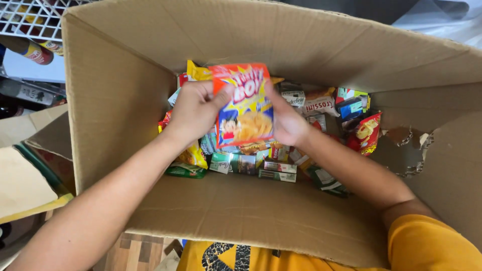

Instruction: Organizing various snack and food packets from a cardboard box onto a storage shelf.

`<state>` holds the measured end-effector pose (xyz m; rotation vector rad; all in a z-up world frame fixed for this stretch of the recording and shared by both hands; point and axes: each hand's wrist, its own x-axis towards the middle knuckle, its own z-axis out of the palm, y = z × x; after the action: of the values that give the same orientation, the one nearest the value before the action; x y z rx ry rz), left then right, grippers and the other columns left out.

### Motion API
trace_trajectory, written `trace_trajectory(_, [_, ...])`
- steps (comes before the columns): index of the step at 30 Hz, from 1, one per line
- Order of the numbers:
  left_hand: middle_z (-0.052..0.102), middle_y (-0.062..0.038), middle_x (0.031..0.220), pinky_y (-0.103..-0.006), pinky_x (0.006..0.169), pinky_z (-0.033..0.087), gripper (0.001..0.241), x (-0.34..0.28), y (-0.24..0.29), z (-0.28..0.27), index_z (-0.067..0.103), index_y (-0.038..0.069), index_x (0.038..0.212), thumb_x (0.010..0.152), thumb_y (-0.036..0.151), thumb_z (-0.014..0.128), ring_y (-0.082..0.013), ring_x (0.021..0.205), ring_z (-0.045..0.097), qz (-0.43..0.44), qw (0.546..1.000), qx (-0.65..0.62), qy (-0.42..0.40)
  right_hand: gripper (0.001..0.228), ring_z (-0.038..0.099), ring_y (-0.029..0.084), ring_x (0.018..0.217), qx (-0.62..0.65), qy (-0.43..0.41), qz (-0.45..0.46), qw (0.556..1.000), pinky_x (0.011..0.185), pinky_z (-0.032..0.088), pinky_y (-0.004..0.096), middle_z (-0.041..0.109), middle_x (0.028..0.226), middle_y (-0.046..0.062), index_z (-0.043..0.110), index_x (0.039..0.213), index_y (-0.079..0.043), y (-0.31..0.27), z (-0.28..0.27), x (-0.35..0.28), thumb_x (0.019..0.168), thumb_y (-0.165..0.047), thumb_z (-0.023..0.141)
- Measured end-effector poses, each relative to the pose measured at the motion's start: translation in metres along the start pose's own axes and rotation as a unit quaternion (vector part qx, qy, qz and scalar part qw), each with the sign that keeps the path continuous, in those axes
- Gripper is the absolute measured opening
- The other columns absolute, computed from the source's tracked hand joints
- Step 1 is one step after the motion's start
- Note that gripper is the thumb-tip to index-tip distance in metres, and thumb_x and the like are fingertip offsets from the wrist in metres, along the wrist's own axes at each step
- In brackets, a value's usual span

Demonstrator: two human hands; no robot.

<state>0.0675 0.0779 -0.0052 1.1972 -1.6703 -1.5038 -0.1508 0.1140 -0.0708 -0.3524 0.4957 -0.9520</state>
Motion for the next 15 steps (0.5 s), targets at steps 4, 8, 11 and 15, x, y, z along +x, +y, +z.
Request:
trace_trajectory(4, [0.076, 0.001, 0.085, -0.0238, 0.057, 0.054, 0.028, 0.006, 0.004, -0.004, 0.076, 0.005, 0.104, 0.099, 0.030, 0.065, -0.0043, 0.068, 0.065, -0.088, 0.984, -0.151, 0.020, 0.056, 0.071, 0.026, 0.110, -0.296, 0.038, -0.023, 0.954, 0.072, 0.066, 0.046, 0.068, 0.127, 0.014, 0.055, 0.134, -0.005, -0.017, 0.009, -0.016, 0.085, -0.016, 0.078])
trace_trajectory(8, [0.076, 0.000, 0.096, -0.0233, 0.066, 0.054, 0.032, 0.004, 0.001, -0.002, 0.066, 0.013, 0.120, 0.090, 0.010, 0.075, -0.0052, 0.081, 0.069, -0.142, 0.977, -0.156, -0.040, 0.041, 0.073, 0.025, 0.101, -0.341, 0.096, -0.087, 0.931, 0.067, 0.065, 0.038, 0.075, 0.118, 0.015, 0.064, 0.126, 0.001, -0.028, 0.015, -0.021, 0.087, -0.004, 0.079])
trace_trajectory(11, [0.077, 0.000, 0.099, -0.0234, 0.070, 0.055, 0.038, 0.006, -0.013, 0.001, 0.067, 0.010, 0.121, 0.086, 0.000, 0.076, -0.0051, 0.085, 0.069, -0.104, 0.980, -0.146, -0.083, 0.041, 0.072, 0.021, 0.105, -0.339, 0.101, -0.102, 0.930, 0.083, 0.062, 0.037, 0.075, 0.119, 0.013, 0.065, 0.124, 0.000, -0.028, 0.009, -0.019, 0.085, -0.001, 0.080])
trace_trajectory(15, [0.079, -0.002, 0.102, -0.0242, 0.078, 0.058, 0.035, 0.012, -0.019, -0.001, 0.069, 0.004, 0.121, 0.087, -0.005, 0.074, -0.0051, 0.090, 0.070, -0.024, 0.991, -0.100, -0.089, 0.043, 0.070, 0.016, 0.110, -0.328, 0.084, -0.139, 0.931, 0.102, 0.057, 0.036, 0.074, 0.120, 0.010, 0.065, 0.123, 0.001, -0.026, 0.009, -0.015, 0.084, 0.001, 0.082])
